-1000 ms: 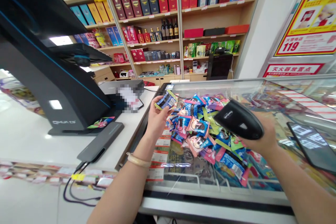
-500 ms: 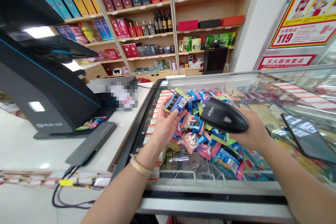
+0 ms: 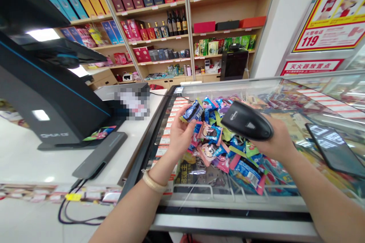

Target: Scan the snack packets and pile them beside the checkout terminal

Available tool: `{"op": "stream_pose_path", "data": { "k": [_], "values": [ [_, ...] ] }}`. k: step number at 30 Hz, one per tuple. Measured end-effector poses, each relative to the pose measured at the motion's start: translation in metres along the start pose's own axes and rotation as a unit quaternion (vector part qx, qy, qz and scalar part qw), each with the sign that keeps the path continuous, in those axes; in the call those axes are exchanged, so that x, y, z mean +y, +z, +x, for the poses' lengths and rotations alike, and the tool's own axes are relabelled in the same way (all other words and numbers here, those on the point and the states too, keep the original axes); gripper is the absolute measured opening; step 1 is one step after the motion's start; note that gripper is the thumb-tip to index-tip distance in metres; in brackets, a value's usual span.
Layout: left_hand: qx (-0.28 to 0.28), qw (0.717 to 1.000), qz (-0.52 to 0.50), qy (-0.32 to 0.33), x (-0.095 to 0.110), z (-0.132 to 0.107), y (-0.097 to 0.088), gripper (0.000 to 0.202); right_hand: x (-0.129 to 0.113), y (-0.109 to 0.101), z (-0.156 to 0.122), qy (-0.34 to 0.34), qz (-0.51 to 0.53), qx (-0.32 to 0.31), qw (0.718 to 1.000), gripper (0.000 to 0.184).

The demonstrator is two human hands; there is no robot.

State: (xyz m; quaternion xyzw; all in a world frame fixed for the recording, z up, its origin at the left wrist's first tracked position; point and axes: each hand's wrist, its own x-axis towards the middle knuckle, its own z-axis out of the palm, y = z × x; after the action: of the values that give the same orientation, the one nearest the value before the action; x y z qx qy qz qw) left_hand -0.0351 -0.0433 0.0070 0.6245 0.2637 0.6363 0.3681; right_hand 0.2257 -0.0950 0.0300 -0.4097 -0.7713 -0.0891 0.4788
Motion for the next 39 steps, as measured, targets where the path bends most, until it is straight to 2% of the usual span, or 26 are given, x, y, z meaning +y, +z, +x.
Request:
{"op": "stream_pose_path", "data": {
  "k": [1, 3, 5, 7, 11, 14, 18, 21, 25, 27, 28, 31, 33, 34, 35, 39],
  "values": [
    [-0.010, 0.995, 0.075, 0.058, -0.002, 0.002, 0.000, 0.038, 0.004, 0.000, -0.001, 0.002, -0.018, 0.019, 1.000, 0.014],
    [-0.040, 0.966, 0.206, 0.154, -0.004, 0.006, 0.002, 0.037, 0.013, -0.001, -0.002, 0.012, -0.061, 0.054, 0.997, 0.012],
    [-0.081, 0.931, 0.297, 0.199, -0.004, 0.010, 0.007, 0.042, 0.024, -0.002, -0.004, 0.028, -0.106, 0.079, 0.991, 0.012],
    [-0.142, 0.894, 0.376, 0.196, 0.000, 0.013, 0.014, 0.046, 0.034, -0.002, -0.005, 0.043, -0.141, 0.098, 0.984, 0.013],
    [-0.272, 0.816, 0.492, 0.135, 0.011, 0.013, 0.028, 0.054, 0.047, -0.001, -0.008, 0.081, -0.172, 0.104, 0.976, 0.016],
    [-0.287, 0.806, 0.505, 0.112, 0.017, 0.010, 0.031, 0.061, 0.052, 0.001, -0.010, 0.109, -0.176, 0.098, 0.973, 0.020],
    [-0.226, 0.827, 0.502, 0.112, 0.019, 0.008, 0.015, 0.060, 0.055, 0.003, -0.013, 0.119, -0.179, 0.092, 0.972, 0.028],
    [-0.149, 0.840, 0.510, 0.104, 0.019, 0.009, -0.021, 0.056, 0.056, 0.003, -0.014, 0.130, -0.193, 0.092, 0.968, 0.036],
    [-0.068, 0.824, 0.560, 0.050, 0.026, 0.016, -0.102, 0.053, 0.060, 0.005, -0.015, 0.139, -0.225, 0.096, 0.959, 0.046],
    [-0.026, 0.792, 0.610, -0.019, 0.036, 0.018, -0.147, 0.054, 0.062, 0.006, -0.016, 0.124, -0.224, 0.112, 0.960, 0.044],
    [-0.004, 0.765, 0.641, -0.063, 0.041, 0.019, -0.169, 0.055, 0.062, 0.006, -0.016, 0.112, -0.219, 0.114, 0.963, 0.042],
    [0.033, 0.663, 0.720, -0.203, 0.060, 0.017, -0.221, 0.058, 0.058, 0.002, -0.013, 0.105, -0.202, 0.102, 0.968, 0.032],
    [0.018, 0.604, 0.745, -0.283, 0.070, 0.015, -0.245, 0.058, 0.054, -0.001, -0.010, 0.118, -0.180, 0.081, 0.973, 0.030],
    [0.007, 0.588, 0.748, -0.308, 0.072, 0.014, -0.254, 0.056, 0.051, -0.003, -0.008, 0.130, -0.168, 0.079, 0.974, 0.033],
    [-0.004, 0.581, 0.748, -0.321, 0.074, 0.013, -0.260, 0.052, 0.049, -0.004, -0.006, 0.141, -0.156, 0.071, 0.975, 0.035],
    [-0.016, 0.591, 0.738, -0.325, 0.070, 0.012, -0.273, 0.042, 0.045, -0.004, -0.003, 0.163, -0.133, 0.061, 0.976, 0.039]
  ]
}}
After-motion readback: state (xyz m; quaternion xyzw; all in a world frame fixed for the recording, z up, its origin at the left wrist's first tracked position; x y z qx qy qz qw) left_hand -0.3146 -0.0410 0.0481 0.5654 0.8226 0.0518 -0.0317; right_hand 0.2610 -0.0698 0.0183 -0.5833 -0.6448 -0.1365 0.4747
